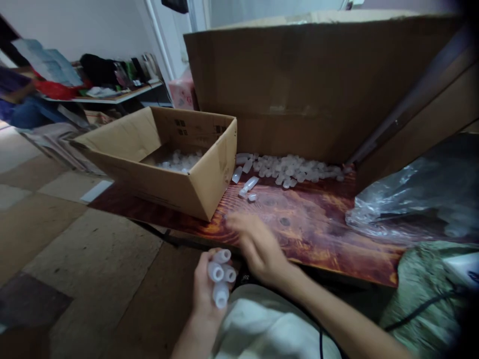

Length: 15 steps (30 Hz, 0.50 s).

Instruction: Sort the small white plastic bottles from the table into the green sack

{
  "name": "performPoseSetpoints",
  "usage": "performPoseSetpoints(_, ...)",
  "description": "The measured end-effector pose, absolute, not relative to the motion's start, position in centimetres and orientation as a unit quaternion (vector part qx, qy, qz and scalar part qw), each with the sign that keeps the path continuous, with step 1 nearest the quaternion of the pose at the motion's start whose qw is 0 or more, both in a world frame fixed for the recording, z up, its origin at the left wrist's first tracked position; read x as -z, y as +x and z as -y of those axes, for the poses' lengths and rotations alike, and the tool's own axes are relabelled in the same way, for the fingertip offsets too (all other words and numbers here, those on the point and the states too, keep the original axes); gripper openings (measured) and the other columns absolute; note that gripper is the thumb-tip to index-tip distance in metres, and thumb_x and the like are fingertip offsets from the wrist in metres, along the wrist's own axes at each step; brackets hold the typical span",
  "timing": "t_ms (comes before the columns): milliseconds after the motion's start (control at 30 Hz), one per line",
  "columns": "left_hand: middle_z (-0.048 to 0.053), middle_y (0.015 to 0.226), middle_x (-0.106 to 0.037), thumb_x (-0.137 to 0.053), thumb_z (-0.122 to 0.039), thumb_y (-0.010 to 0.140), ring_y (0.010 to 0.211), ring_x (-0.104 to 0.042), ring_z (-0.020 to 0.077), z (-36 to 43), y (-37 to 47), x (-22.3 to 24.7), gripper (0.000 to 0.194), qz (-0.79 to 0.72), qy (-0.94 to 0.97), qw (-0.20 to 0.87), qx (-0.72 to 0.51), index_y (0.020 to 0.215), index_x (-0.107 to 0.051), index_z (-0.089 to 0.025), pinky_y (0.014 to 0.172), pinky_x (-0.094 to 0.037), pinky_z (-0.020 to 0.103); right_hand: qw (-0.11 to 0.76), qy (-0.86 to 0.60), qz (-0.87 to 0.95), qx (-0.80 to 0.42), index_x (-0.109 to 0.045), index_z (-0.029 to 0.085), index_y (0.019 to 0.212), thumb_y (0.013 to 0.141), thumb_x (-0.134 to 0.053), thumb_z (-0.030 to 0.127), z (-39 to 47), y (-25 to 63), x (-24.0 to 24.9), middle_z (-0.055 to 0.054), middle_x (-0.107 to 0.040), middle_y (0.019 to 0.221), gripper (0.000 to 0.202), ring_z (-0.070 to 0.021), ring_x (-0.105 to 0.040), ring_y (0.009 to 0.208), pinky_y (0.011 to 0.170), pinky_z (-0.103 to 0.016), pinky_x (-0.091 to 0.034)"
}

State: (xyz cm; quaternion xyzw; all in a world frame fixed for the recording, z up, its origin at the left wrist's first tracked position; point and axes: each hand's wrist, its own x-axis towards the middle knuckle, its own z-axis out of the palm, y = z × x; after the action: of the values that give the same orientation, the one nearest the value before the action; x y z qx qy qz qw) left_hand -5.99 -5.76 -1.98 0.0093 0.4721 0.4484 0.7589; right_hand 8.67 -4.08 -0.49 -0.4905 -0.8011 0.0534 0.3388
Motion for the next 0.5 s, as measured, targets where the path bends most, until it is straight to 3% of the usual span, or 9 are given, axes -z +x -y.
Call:
performPoseSetpoints(67,-0.001,0.052,-0.05,-0.053,-0.019,0.072,0.04,-0.045,0.0104,4.9,-6.9,1.3,0.008,-0.457,0.033,0.75,-0.478,0.064,-0.052,-0.017,0.031,-0.029,0.016,0.227,-0.565,0.793,-0.026,-0.054,0.017,0.128,0.097,-0.029,0.015,-0.9,11.3,-0.3,-0.013,-0.057,0.134,0.04,-0.0222,-0.048,0.124,0.103,-0.042,-0.038)
performPoseSetpoints(167,0.002,0.056,-0.053,-0.05,-0.018,0.075,0.045,-0.048,0.0109,4.7,-7.9,0.8,0.008,-0.421,0.012,0.778,-0.466,0.068,-0.054,-0.016,0.034,-0.032,0.014,0.163,-0.552,0.817,-0.032,-0.065,0.022,0.116,0.087,-0.053,0.011,-7.2,14.7,-0.7,-0.009,-0.062,0.128,0.034,-0.0259,-0.053,0.115,0.096,-0.04,-0.04)
performPoseSetpoints(267,0.002,0.058,-0.053,-0.048,-0.019,0.08,0.046,-0.05,0.0105,5.0,-8.1,0.8,0.013,-0.407,-0.046,0.796,-0.446,0.07,-0.054,-0.016,0.036,-0.036,0.014,0.113,-0.54,0.833,-0.028,-0.07,0.022,0.104,0.081,-0.063,0.011,-10.1,16.3,-0.4,-0.008,-0.068,0.11,0.026,-0.0241,-0.057,0.103,0.09,-0.035,-0.04)
performPoseSetpoints(367,0.003,0.059,-0.056,-0.046,-0.019,0.084,0.048,-0.053,0.0113,5.1,-7.8,1.0,0.016,-0.417,-0.077,0.787,-0.447,0.071,-0.055,-0.016,0.036,-0.038,0.014,0.105,-0.55,0.828,-0.006,-0.069,0.017,0.105,0.083,-0.061,0.013,-10.4,16.8,-0.2,-0.012,-0.067,0.1,0.023,-0.0236,-0.059,0.095,0.086,-0.034,-0.041)
performPoseSetpoints(500,0.003,0.06,-0.059,-0.051,-0.019,0.082,0.052,-0.058,0.0117,5.0,-7.4,0.9,0.012,-0.411,-0.116,0.781,-0.455,0.073,-0.057,-0.015,0.04,-0.044,0.014,0.173,-0.589,0.789,0.021,-0.054,0.013,0.128,0.093,-0.047,0.019,-7.4,16.2,-1.5,-0.017,-0.062,0.103,0.036,-0.0257,-0.06,0.089,0.079,-0.037,-0.045)
